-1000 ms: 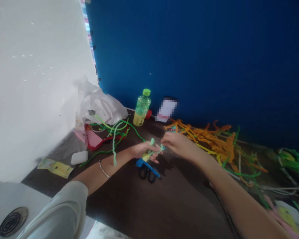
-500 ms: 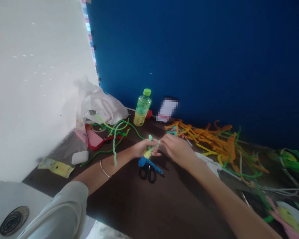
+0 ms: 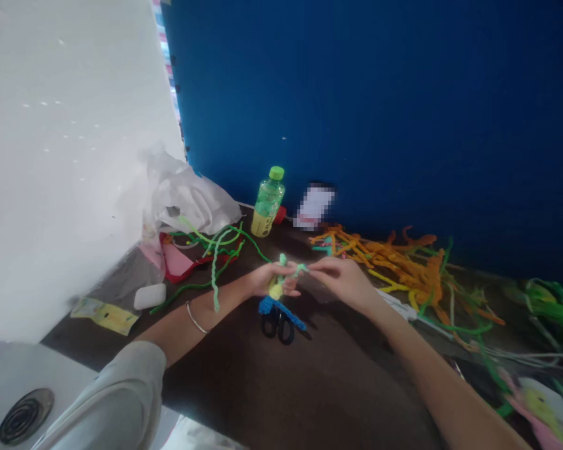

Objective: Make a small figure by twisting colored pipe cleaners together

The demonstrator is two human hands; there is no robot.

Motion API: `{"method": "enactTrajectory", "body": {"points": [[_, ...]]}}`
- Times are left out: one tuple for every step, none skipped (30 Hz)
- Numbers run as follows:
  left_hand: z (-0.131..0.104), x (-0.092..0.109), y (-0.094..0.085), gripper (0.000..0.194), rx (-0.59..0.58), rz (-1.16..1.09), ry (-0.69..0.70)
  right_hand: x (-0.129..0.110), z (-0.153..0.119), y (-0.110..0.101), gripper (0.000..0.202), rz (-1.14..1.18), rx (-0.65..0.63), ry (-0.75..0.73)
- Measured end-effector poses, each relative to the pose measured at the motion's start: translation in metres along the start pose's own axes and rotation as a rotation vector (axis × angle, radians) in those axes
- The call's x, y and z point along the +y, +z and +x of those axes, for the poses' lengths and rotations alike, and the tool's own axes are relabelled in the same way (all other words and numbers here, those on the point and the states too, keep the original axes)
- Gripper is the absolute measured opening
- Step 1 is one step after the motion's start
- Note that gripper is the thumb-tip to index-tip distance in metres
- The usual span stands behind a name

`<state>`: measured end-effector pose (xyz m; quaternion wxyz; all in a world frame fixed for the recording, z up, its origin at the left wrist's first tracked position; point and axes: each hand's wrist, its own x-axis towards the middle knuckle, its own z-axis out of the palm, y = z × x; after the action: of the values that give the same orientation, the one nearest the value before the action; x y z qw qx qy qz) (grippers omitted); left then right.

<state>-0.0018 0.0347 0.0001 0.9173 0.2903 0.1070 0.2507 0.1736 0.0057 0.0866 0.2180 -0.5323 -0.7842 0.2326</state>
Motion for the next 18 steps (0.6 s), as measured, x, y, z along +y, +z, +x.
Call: {"method": "enactTrajectory", "body": {"points": [[0.0,0.0,0.0,0.012,-0.015,0.025,-0.024,0.001,0.001,-0.003,0.021,0.032,-0.061,0.019],[0.0,0.0,0.0,0.013,-0.031,0.05,-0.048,0.002,0.003,-0.005,0.022,0.058,-0.128,0.03],[0.0,0.0,0.0,0.015,-0.048,0.073,-0.074,0.003,0.005,-0.008,0.024,0.079,-0.199,0.035],[0.0,0.0,0.0,0.016,-0.064,0.094,-0.1,0.002,0.006,-0.011,0.026,0.094,-0.266,0.035],[0.0,0.0,0.001,0.017,-0.079,0.113,-0.126,0.002,0.009,-0.013,0.027,0.103,-0.33,0.032],[0.0,-0.001,0.001,0.018,-0.09,0.13,-0.15,0.001,0.011,-0.015,0.027,0.103,-0.392,0.026],[0.0,-0.001,0.001,0.019,-0.097,0.148,-0.167,0.0,0.014,-0.016,0.027,0.094,-0.446,0.018],[0.0,-0.001,0.001,0.019,-0.099,0.167,-0.18,-0.001,0.017,-0.017,0.025,0.073,-0.498,0.007],[0.0,-0.001,0.001,0.02,-0.098,0.189,-0.195,-0.002,0.02,-0.017,0.024,0.04,-0.544,-0.004],[0.0,-0.001,0.001,0.02,-0.097,0.212,-0.209,-0.003,0.023,-0.016,0.023,-0.003,-0.582,-0.012],[0.0,-0.001,0.001,0.021,-0.096,0.234,-0.225,-0.004,0.026,-0.015,0.021,-0.053,-0.611,-0.016],[0.0,-0.001,0.001,0.021,-0.094,0.254,-0.24,-0.004,0.029,-0.013,0.02,-0.108,-0.627,-0.02],[0.0,-0.001,0.001,0.021,-0.091,0.27,-0.254,-0.005,0.031,-0.011,0.018,-0.164,-0.632,-0.028],[0.0,-0.001,0.001,0.021,-0.083,0.282,-0.265,-0.006,0.033,-0.009,0.017,-0.219,-0.626,-0.043],[-0.001,-0.001,0.001,0.02,-0.071,0.292,-0.266,-0.008,0.035,-0.008,0.016,-0.271,-0.608,-0.066],[-0.001,-0.001,0.001,0.02,-0.056,0.299,-0.262,-0.011,0.036,-0.006,0.015,-0.325,-0.584,-0.095],[-0.001,-0.001,0.002,0.019,-0.039,0.307,-0.258,-0.014,0.036,-0.005,0.015,-0.38,-0.561,-0.121],[-0.001,0.0,0.003,0.019,-0.023,0.315,-0.252,-0.018,0.036,-0.005,0.015,-0.441,-0.539,-0.141]]}}
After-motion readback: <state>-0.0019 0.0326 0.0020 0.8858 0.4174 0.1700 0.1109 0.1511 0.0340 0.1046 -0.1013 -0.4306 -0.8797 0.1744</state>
